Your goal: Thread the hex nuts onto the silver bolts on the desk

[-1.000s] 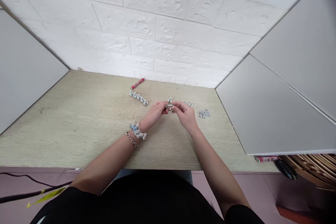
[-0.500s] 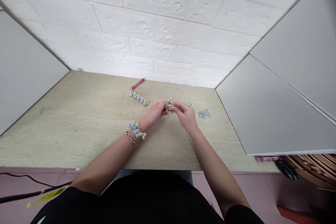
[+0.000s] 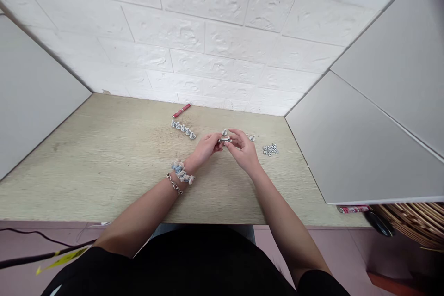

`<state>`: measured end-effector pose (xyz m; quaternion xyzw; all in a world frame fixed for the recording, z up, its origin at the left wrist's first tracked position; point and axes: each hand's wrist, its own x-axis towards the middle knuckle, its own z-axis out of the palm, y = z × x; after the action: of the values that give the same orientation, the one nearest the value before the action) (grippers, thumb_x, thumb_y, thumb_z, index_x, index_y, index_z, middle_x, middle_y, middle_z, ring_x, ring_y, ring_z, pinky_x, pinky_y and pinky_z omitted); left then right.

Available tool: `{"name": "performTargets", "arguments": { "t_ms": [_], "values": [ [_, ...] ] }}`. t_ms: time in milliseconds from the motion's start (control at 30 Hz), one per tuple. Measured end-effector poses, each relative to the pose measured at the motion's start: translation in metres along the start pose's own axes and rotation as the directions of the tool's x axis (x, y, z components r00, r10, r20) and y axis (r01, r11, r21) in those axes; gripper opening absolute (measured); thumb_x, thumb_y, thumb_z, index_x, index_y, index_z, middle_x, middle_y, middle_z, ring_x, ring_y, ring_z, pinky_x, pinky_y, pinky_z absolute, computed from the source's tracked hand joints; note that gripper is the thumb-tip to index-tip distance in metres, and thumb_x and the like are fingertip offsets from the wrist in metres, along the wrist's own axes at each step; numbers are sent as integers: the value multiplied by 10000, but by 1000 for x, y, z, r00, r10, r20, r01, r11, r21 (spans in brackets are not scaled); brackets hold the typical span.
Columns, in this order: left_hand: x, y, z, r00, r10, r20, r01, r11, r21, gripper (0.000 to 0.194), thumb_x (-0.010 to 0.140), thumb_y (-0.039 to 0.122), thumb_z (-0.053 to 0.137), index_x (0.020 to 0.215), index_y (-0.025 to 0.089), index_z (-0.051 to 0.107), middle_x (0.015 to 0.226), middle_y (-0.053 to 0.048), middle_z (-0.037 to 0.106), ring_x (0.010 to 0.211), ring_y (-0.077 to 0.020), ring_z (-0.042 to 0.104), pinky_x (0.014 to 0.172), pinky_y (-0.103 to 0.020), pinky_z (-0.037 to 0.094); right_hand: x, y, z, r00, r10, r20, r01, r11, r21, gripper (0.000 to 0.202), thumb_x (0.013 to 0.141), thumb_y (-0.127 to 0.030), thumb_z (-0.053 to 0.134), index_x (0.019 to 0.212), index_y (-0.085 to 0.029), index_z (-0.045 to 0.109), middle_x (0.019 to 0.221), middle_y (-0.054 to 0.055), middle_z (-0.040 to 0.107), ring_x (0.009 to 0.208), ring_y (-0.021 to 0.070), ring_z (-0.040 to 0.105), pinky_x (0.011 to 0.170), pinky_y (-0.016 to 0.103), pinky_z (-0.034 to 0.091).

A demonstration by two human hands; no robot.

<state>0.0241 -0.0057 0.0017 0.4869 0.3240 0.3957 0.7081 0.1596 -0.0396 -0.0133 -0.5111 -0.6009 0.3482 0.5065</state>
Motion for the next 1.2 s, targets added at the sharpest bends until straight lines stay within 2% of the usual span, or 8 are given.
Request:
{"name": "performTargets", "arguments": {
  "t_ms": [267,333,467,600,733,1033,1133,1200],
  "values": [
    [2,-2,-3,1000,23,12,-24,999,45,240,719,262,465,511,143,446,532,24,404,522,-70,365,524,-200,337,3,-1,-3,999,-24,47,29,992,-121,259,768,-400,520,902,-187,584,782,27,645,704,141,589,650,261,463],
    [1,-3,-2,1000,14,12,-15,997,75,252,723,274,469,508,146,440,524,26,404,517,-71,368,532,-207,345,2,-3,-5,999,-5,45,15,974,-228,318,794,-462,461,730,-177,586,634,10,606,598,124,549,580,238,425],
    [0,-3,-1,1000,-4,12,2,993,122,253,734,297,470,532,146,454,539,17,422,529,-78,392,557,-220,368,-2,-7,-10,1000,31,0,-29,946,-324,564,853,-527,267,427,-181,401,413,-5,419,449,102,434,497,238,339],
    [1,-1,-3,1000,4,4,-4,993,115,226,724,294,471,555,145,465,565,15,426,539,-78,393,569,-217,374,-2,-11,-12,998,-35,-43,24,972,-233,389,836,-472,364,625,-183,515,501,-20,462,494,104,445,502,230,350],
    [3,-2,-6,1000,11,9,-12,991,131,230,722,295,444,545,150,455,544,26,401,522,-76,374,548,-213,359,0,-15,-11,993,-114,13,114,974,-194,193,765,-344,508,880,-198,557,734,9,597,680,132,549,631,255,435],
    [5,-7,-6,999,50,21,-52,990,131,244,710,283,446,506,151,433,519,25,410,509,-74,373,540,-221,342,2,-11,-11,990,-127,66,137,973,-185,193,751,-277,528,920,-204,585,849,30,638,787,149,593,761,309,460],
    [4,-6,-5,999,45,20,-47,989,137,248,716,283,447,507,152,424,515,28,404,505,-71,371,543,-220,347,2,-9,-12,992,-103,68,116,971,-207,200,755,-335,535,896,-205,591,839,28,644,778,152,595,727,293,460],
    [4,-5,-4,1000,25,5,-26,988,150,241,717,292,452,522,152,428,524,27,412,511,-73,384,554,-220,360,1,-7,-14,997,-66,28,72,959,-275,232,775,-405,505,761,-195,603,697,22,632,680,150,584,639,268,448]
  ]
}}
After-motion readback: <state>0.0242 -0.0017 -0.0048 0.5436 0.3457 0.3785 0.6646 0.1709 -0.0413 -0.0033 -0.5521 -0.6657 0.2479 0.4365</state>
